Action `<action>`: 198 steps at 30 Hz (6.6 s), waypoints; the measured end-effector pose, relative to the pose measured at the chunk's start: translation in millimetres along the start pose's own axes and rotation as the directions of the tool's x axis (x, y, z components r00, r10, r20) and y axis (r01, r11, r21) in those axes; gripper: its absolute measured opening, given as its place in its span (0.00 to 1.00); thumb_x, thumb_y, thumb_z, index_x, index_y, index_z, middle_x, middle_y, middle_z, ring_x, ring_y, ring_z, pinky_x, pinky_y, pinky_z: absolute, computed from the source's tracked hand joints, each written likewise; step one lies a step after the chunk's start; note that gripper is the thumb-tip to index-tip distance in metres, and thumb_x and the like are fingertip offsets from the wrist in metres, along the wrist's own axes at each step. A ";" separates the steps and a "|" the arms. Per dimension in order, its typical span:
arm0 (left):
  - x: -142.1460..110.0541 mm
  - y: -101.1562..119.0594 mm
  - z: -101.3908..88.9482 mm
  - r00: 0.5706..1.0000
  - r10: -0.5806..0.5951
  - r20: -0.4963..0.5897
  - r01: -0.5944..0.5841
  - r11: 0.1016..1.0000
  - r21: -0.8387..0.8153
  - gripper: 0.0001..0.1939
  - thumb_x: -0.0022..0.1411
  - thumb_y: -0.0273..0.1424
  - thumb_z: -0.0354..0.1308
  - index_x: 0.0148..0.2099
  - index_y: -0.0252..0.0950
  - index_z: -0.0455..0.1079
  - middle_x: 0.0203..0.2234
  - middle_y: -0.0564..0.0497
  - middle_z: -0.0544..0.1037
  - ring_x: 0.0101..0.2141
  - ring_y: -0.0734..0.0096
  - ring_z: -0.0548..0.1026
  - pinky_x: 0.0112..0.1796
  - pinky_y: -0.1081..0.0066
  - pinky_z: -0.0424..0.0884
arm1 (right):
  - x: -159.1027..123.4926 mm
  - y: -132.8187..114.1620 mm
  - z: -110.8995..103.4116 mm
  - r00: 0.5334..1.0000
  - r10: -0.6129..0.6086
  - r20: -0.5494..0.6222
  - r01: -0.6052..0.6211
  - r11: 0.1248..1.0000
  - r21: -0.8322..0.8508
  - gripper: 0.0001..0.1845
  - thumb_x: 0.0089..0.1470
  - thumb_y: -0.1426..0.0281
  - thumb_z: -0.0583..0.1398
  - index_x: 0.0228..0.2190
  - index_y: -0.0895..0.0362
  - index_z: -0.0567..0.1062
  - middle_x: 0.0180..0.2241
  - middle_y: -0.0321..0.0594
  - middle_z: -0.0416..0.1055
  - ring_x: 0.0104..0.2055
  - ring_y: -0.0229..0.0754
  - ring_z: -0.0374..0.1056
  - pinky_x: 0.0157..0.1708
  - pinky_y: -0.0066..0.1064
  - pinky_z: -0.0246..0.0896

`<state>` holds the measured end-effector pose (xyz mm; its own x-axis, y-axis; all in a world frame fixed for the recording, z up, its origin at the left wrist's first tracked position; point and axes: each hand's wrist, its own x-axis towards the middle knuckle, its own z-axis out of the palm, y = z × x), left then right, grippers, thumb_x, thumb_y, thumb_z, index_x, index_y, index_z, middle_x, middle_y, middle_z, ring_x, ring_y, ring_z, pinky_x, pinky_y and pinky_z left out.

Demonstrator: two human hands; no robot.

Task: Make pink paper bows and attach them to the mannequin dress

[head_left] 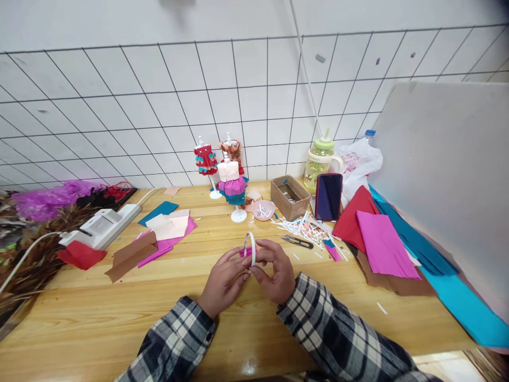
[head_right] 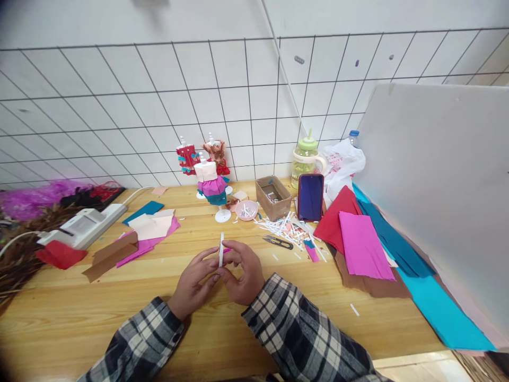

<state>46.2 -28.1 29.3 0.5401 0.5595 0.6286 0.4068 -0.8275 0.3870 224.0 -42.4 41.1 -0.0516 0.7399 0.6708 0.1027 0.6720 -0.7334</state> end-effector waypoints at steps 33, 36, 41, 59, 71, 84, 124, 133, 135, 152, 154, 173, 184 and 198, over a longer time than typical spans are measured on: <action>1.8 2.5 -2.4 0.999 0.037 0.020 -0.037 0.999 -0.005 0.17 0.64 0.21 0.50 0.52 0.40 0.68 0.43 0.49 0.80 0.49 0.67 0.74 0.55 0.58 0.65 | 4.6 -4.9 -4.5 1.000 0.016 -0.023 -0.017 1.000 -0.025 0.19 0.57 0.64 0.57 0.50 0.54 0.66 0.41 0.45 0.74 0.31 0.41 0.69 0.33 0.37 0.67; 0.8 2.2 -2.2 0.999 0.008 0.043 -0.007 1.000 -0.011 0.17 0.64 0.20 0.50 0.52 0.40 0.68 0.46 0.48 0.79 0.52 0.65 0.72 0.55 0.56 0.65 | 4.7 -5.9 -3.2 0.998 0.022 -0.056 -0.024 0.999 -0.035 0.19 0.57 0.64 0.58 0.49 0.54 0.67 0.40 0.45 0.74 0.29 0.40 0.69 0.31 0.37 0.67; -2.3 2.1 -2.3 0.999 -0.040 0.035 0.041 0.999 -0.005 0.17 0.63 0.23 0.51 0.53 0.39 0.68 0.47 0.46 0.78 0.54 0.60 0.69 0.52 0.54 0.67 | 0.5 -6.6 1.9 0.999 -0.051 -0.019 0.049 0.994 -0.099 0.18 0.56 0.67 0.59 0.49 0.53 0.68 0.37 0.43 0.75 0.34 0.42 0.71 0.29 0.34 0.66; -3.2 -1.5 -2.7 0.998 0.053 0.046 -0.057 0.995 0.077 0.17 0.64 0.21 0.48 0.51 0.41 0.68 0.49 0.46 0.77 0.56 0.62 0.68 0.53 0.55 0.67 | -1.0 -3.5 -2.3 0.996 -0.050 -0.073 0.044 0.996 -0.081 0.14 0.55 0.67 0.58 0.45 0.53 0.70 0.42 0.44 0.72 0.33 0.41 0.69 0.29 0.34 0.66; -4.0 2.6 -2.4 0.998 -0.034 -0.060 0.040 0.994 0.103 0.13 0.63 0.25 0.53 0.50 0.39 0.68 0.38 0.48 0.78 0.42 0.66 0.74 0.45 0.62 0.70 | 5.6 -3.0 -0.1 0.996 0.036 0.080 -0.027 0.993 -0.114 0.15 0.54 0.67 0.62 0.44 0.52 0.70 0.32 0.40 0.77 0.41 0.46 0.72 0.44 0.41 0.65; -0.7 11.6 -8.4 0.999 -0.037 -0.001 0.036 0.963 0.267 0.12 0.61 0.24 0.52 0.47 0.38 0.68 0.30 0.51 0.77 0.31 0.69 0.72 0.49 0.58 0.64 | 4.1 3.5 0.2 0.982 0.137 0.126 -0.128 0.988 -0.083 0.18 0.52 0.72 0.62 0.45 0.53 0.67 0.36 0.40 0.79 0.44 0.45 0.73 0.47 0.41 0.64; -2.4 -0.5 -8.9 0.992 -0.056 0.110 0.021 0.955 0.296 0.09 0.66 0.26 0.48 0.42 0.35 0.69 0.26 0.49 0.73 0.30 0.67 0.67 0.33 0.66 0.64 | 4.0 11.8 2.0 0.930 0.297 0.217 -0.290 0.955 -0.064 0.11 0.52 0.70 0.61 0.38 0.53 0.66 0.39 0.40 0.78 0.32 0.40 0.73 0.30 0.31 0.63; -3.2 -3.6 -8.0 0.993 -0.050 0.111 0.018 0.962 0.273 0.09 0.66 0.25 0.48 0.42 0.35 0.69 0.28 0.49 0.74 0.31 0.66 0.67 0.34 0.66 0.63 | 4.5 12.0 1.5 0.921 0.310 0.235 -0.299 0.951 -0.081 0.08 0.53 0.71 0.60 0.36 0.53 0.67 0.38 0.38 0.78 0.34 0.39 0.73 0.31 0.30 0.63; -2.7 -2.2 -8.7 0.992 -0.074 0.106 0.046 0.969 0.244 0.09 0.66 0.26 0.48 0.42 0.35 0.69 0.27 0.49 0.74 0.30 0.66 0.67 0.34 0.66 0.63 | 4.8 12.3 0.8 0.929 0.286 0.234 -0.271 0.958 -0.094 0.06 0.53 0.70 0.60 0.35 0.53 0.68 0.37 0.38 0.78 0.32 0.38 0.72 0.30 0.29 0.62; -7.8 -4.6 -3.0 0.853 -0.500 -0.152 0.312 0.720 -0.620 0.15 0.64 0.38 0.47 0.28 0.38 0.66 0.18 0.53 0.62 0.28 0.65 0.64 0.42 0.57 0.65 | 11.2 22.3 -10.8 0.963 0.057 0.264 0.035 0.943 -0.331 0.13 0.60 0.63 0.57 0.36 0.55 0.78 0.25 0.39 0.73 0.30 0.40 0.67 0.35 0.31 0.60; -9.1 -4.4 -3.5 0.849 -0.510 -0.138 0.319 0.703 -0.635 0.14 0.63 0.37 0.48 0.29 0.38 0.69 0.18 0.52 0.62 0.28 0.65 0.65 0.39 0.59 0.66 | 10.8 22.0 -11.1 0.967 0.054 0.248 0.033 0.942 -0.333 0.13 0.60 0.63 0.56 0.36 0.55 0.78 0.25 0.39 0.73 0.31 0.40 0.68 0.35 0.31 0.60; -11.4 -4.1 -1.8 0.853 -0.515 -0.091 0.377 0.725 -0.576 0.16 0.64 0.41 0.52 0.44 0.36 0.73 0.38 0.43 0.77 0.47 0.55 0.71 0.51 0.56 0.63 | 2.1 31.2 9.0 0.852 0.500 0.156 -0.523 0.795 0.306 0.16 0.62 0.55 0.49 0.34 0.55 0.64 0.22 0.32 0.66 0.18 0.32 0.55 0.18 0.24 0.52; -9.2 -2.0 -6.9 0.907 -0.330 -0.261 0.327 0.943 -0.059 0.15 0.68 0.32 0.47 0.53 0.38 0.69 0.29 0.49 0.75 0.37 0.65 0.70 0.43 0.61 0.66 | 6.2 20.6 -0.3 0.931 0.343 0.121 -0.339 0.939 -0.057 0.21 0.56 0.62 0.58 0.50 0.55 0.67 0.24 0.32 0.67 0.22 0.35 0.61 0.23 0.27 0.56; -2.1 5.5 -11.5 0.963 -0.216 -0.163 0.222 0.975 0.016 0.13 0.68 0.35 0.46 0.41 0.38 0.72 0.27 0.49 0.75 0.35 0.63 0.69 0.40 0.61 0.64 | 6.4 11.9 -8.1 0.994 0.024 0.109 0.027 0.900 -0.436 0.12 0.59 0.63 0.58 0.38 0.49 0.81 0.25 0.38 0.69 0.28 0.38 0.64 0.29 0.30 0.57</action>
<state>38.8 -34.4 37.9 0.3119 0.7099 0.6315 0.5283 -0.6820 0.5057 233.0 -29.9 37.6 -0.1572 0.7545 0.6373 0.5240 0.6107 -0.5937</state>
